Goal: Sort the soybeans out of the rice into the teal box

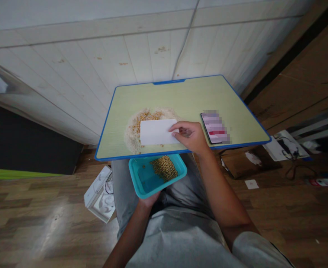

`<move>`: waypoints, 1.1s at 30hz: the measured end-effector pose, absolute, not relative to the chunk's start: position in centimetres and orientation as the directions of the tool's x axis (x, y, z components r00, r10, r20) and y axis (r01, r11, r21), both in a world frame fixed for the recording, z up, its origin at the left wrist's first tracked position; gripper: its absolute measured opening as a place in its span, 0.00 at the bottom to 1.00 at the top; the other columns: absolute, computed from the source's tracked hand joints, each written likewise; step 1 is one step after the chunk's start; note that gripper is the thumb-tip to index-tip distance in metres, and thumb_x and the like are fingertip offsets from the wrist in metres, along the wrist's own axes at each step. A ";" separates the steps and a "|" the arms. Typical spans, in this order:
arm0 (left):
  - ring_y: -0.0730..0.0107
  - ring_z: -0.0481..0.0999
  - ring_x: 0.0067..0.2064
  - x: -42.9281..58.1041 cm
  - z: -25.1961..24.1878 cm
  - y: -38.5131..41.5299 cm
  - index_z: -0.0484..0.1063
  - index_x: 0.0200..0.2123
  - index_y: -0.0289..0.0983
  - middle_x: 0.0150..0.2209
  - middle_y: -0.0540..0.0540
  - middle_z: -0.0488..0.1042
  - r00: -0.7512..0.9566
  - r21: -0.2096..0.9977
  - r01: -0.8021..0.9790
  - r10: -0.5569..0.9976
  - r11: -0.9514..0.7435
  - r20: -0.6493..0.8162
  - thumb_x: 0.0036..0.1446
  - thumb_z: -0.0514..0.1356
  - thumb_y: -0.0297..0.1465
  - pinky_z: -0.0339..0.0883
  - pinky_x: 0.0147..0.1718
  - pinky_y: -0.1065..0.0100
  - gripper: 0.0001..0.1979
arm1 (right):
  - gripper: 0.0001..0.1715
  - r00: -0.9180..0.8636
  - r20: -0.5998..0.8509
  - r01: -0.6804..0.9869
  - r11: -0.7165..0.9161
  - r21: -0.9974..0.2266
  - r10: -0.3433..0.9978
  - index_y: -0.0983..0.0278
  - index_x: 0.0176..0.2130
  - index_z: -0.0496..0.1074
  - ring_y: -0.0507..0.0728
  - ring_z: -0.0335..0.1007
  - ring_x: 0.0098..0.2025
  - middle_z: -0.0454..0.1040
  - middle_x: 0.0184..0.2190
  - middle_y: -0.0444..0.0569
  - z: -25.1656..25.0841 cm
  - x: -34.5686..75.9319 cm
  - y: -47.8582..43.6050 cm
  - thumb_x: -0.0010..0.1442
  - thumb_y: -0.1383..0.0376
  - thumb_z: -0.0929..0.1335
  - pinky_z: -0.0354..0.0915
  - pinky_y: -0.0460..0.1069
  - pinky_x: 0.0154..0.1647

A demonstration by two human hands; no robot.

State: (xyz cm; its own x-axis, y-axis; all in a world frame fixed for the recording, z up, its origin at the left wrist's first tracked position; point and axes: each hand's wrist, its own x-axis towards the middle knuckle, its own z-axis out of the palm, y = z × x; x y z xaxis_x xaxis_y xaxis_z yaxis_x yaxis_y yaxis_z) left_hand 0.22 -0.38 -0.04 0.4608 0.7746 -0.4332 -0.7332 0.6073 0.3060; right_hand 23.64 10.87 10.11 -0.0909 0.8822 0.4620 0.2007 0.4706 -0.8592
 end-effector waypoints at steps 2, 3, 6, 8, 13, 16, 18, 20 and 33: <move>0.56 0.43 0.84 0.3 -0.4 -0.4 0.84 0.59 0.53 0.73 0.62 0.68 0.404 0.317 -0.761 0.795 0.567 -0.453 0.74 0.41 0.55 0.44 0.81 0.44 0.34 | 0.10 -0.074 0.470 0.204 0.475 -0.856 0.879 0.59 0.39 0.85 0.54 0.77 0.35 0.86 0.38 0.47 10.0 23.6 10.9 0.60 0.68 0.72 0.70 0.49 0.35; 0.56 0.43 0.84 0.3 -0.6 -0.4 0.83 0.60 0.52 0.74 0.61 0.67 0.393 0.311 -0.775 0.805 0.550 -0.445 0.74 0.42 0.55 0.41 0.81 0.42 0.33 | 0.10 -0.068 0.476 0.206 0.479 -0.853 0.877 0.59 0.39 0.85 0.54 0.77 0.36 0.86 0.39 0.47 10.0 23.6 10.9 0.60 0.68 0.72 0.71 0.50 0.36; 0.57 0.39 0.83 0.0 -1.9 -0.4 0.78 0.66 0.49 0.76 0.57 0.62 0.443 0.246 -0.803 0.819 0.543 -0.364 0.75 0.43 0.55 0.33 0.80 0.39 0.33 | 0.09 -0.013 0.495 0.215 0.486 -0.847 0.869 0.59 0.39 0.84 0.55 0.76 0.36 0.85 0.38 0.47 9.7 23.5 11.0 0.60 0.69 0.72 0.70 0.51 0.36; 0.56 0.39 0.83 -0.3 -2.9 -0.4 0.78 0.66 0.46 0.76 0.55 0.63 0.477 0.203 -0.811 0.820 0.549 -0.316 0.74 0.41 0.58 0.30 0.80 0.38 0.37 | 0.10 0.056 0.503 0.232 0.479 -0.847 0.863 0.59 0.37 0.84 0.54 0.74 0.33 0.84 0.35 0.45 9.5 23.5 11.2 0.59 0.70 0.71 0.68 0.51 0.34; 0.52 0.39 0.83 -0.8 -4.3 -0.5 0.75 0.68 0.43 0.74 0.50 0.66 0.491 0.199 -0.816 0.833 0.542 -0.255 0.72 0.41 0.60 0.25 0.79 0.37 0.40 | 0.12 0.226 0.558 0.282 0.495 -0.822 0.798 0.58 0.33 0.82 0.53 0.71 0.31 0.82 0.31 0.42 9.2 23.5 11.4 0.58 0.71 0.68 0.65 0.51 0.32; 0.51 0.41 0.82 -0.8 -4.6 -0.6 0.78 0.66 0.43 0.72 0.50 0.70 0.475 0.230 -0.815 0.841 0.531 -0.258 0.73 0.42 0.59 0.26 0.79 0.38 0.39 | 0.12 0.283 0.580 0.284 0.511 -0.811 0.764 0.59 0.32 0.81 0.53 0.70 0.29 0.81 0.30 0.42 9.1 23.5 11.6 0.57 0.71 0.68 0.63 0.50 0.31; 0.50 0.42 0.82 -0.8 -4.8 -0.6 0.77 0.66 0.44 0.72 0.50 0.71 0.470 0.240 -0.813 0.842 0.530 -0.265 0.73 0.42 0.59 0.26 0.79 0.38 0.39 | 0.12 0.304 0.585 0.292 0.510 -0.809 0.752 0.59 0.32 0.80 0.52 0.68 0.29 0.80 0.29 0.41 9.1 23.6 11.7 0.56 0.72 0.68 0.62 0.50 0.31; 0.51 0.43 0.82 -0.8 -5.0 -0.6 0.76 0.67 0.45 0.72 0.50 0.69 0.489 0.231 -0.807 0.835 0.543 -0.253 0.73 0.42 0.60 0.26 0.79 0.37 0.39 | 0.12 0.324 0.579 0.315 0.491 -0.812 0.749 0.59 0.32 0.79 0.52 0.66 0.29 0.79 0.29 0.41 9.1 23.6 11.7 0.56 0.72 0.67 0.62 0.50 0.31; 0.54 0.49 0.82 -0.8 -5.2 -0.3 0.75 0.68 0.45 0.73 0.51 0.70 0.570 0.238 -0.759 0.795 0.606 -0.209 0.73 0.37 0.59 0.28 0.80 0.43 0.41 | 0.12 0.300 0.571 0.326 0.480 -0.815 0.764 0.59 0.30 0.79 0.53 0.65 0.29 0.77 0.27 0.41 9.2 23.6 11.5 0.54 0.72 0.67 0.59 0.50 0.30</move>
